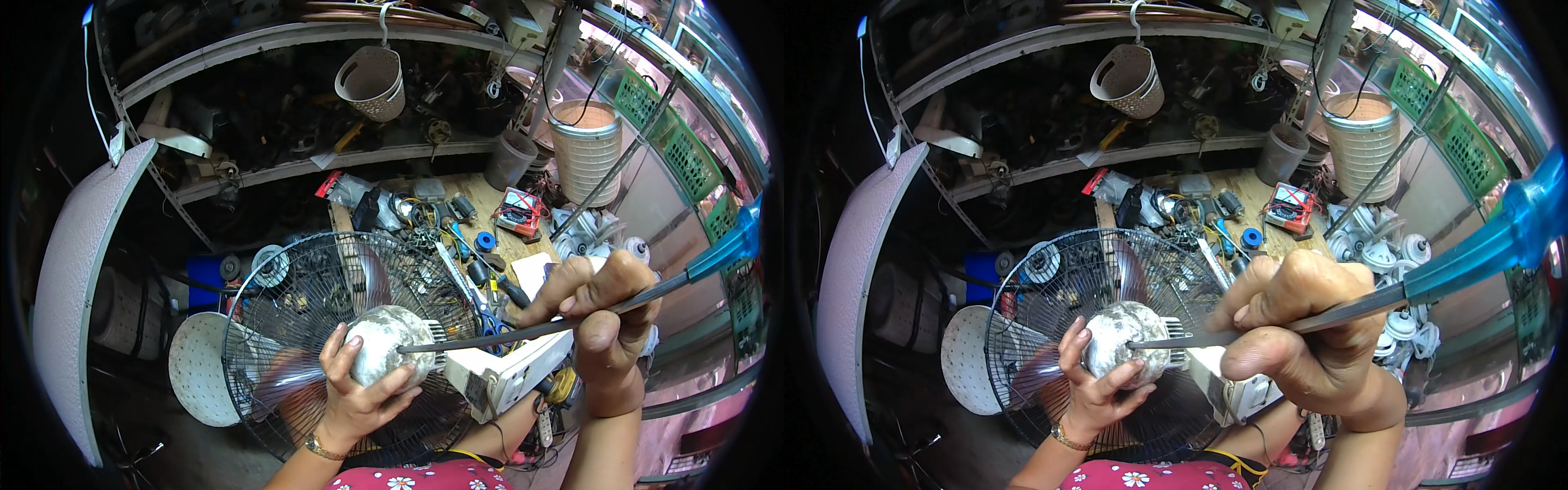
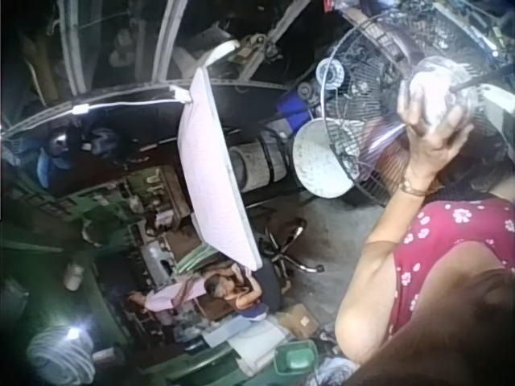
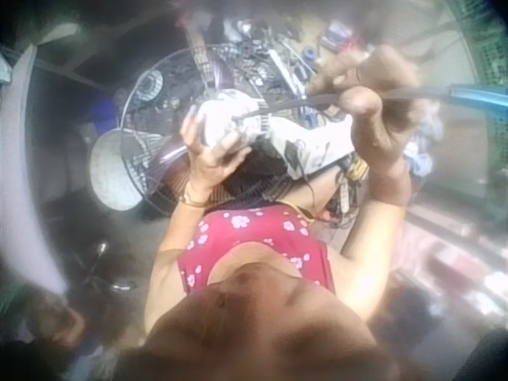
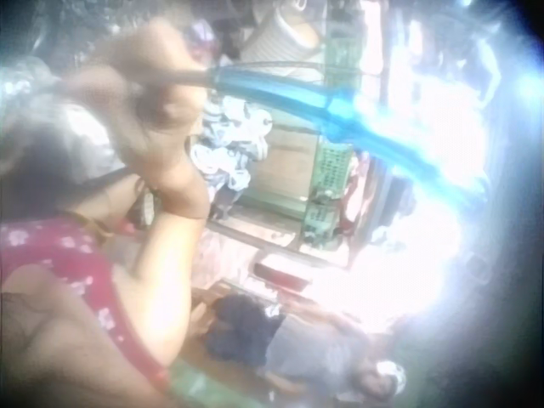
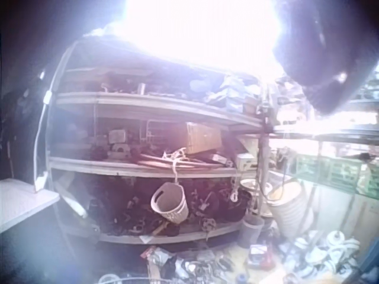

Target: The person removes the plastic cover from a fan motor, uses a screwdriver to work on internal components and wiring, and then replaces the cover.

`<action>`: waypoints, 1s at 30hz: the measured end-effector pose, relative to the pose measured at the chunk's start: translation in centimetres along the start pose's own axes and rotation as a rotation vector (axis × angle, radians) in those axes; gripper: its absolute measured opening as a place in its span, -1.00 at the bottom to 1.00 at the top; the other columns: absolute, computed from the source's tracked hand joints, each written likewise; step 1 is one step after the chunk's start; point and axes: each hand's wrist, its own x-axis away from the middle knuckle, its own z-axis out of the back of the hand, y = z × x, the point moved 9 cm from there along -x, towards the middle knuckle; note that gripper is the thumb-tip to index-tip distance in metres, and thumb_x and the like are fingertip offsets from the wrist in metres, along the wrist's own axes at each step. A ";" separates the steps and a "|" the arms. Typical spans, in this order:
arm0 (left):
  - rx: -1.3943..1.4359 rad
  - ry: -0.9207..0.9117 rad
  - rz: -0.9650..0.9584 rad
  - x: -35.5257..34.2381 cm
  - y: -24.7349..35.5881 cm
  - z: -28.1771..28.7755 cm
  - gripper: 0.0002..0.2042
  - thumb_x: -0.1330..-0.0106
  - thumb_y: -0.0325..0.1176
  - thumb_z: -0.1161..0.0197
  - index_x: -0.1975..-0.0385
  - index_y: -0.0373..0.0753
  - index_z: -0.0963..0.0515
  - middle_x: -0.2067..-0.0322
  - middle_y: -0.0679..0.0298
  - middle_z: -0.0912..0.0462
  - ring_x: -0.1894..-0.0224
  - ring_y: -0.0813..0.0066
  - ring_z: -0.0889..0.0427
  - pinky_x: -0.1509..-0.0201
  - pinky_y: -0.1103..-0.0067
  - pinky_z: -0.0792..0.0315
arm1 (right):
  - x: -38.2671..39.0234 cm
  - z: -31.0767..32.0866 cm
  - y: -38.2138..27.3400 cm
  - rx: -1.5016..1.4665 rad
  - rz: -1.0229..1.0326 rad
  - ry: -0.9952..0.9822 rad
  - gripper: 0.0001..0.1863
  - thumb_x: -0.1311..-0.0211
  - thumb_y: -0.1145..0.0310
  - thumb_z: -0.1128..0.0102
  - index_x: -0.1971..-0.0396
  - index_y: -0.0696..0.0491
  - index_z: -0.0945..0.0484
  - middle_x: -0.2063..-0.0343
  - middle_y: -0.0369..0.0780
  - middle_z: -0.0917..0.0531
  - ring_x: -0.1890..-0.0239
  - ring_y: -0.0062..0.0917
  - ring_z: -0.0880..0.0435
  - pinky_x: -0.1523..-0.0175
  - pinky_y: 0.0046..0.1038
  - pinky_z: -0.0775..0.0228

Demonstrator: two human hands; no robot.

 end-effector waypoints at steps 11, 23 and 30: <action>-0.020 -0.014 -0.008 0.0 -0.1 -0.1 -0.54 0.14 -0.07 -0.54 0.16 0.27 -0.59 -0.18 0.16 -0.07 -0.24 -0.21 -0.12 -0.25 0.02 -0.25 | -0.4 -0.5 -1.1 0.003 0.091 -0.103 -0.71 -0.18 0.35 -0.29 0.58 0.27 -0.57 0.61 -0.10 -0.63 0.57 -0.43 -0.66 0.39 -0.44 -0.58; -0.007 -0.006 -0.008 0.0 -0.2 0.3 -0.55 0.15 -0.06 -0.54 0.16 0.28 -0.60 -0.16 0.17 -0.10 -0.23 -0.18 -0.14 -0.26 0.04 -0.27 | -1.1 -0.5 -0.7 0.115 0.014 -0.167 -0.66 -0.18 0.21 -0.29 0.43 0.27 -0.61 0.52 -0.11 -0.63 0.51 -0.51 -0.61 0.45 -0.53 -0.42; 0.019 -0.032 -0.026 -0.1 0.2 -0.1 -0.51 0.20 -0.09 -0.58 0.18 0.25 -0.57 -0.19 0.16 -0.07 -0.25 -0.25 -0.13 -0.23 0.01 -0.25 | -0.6 -1.2 0.3 0.108 0.077 -0.124 -0.69 -0.04 0.31 -0.40 0.48 0.14 -0.43 0.45 -0.10 -0.63 0.50 -0.47 -0.63 0.41 -0.54 -0.47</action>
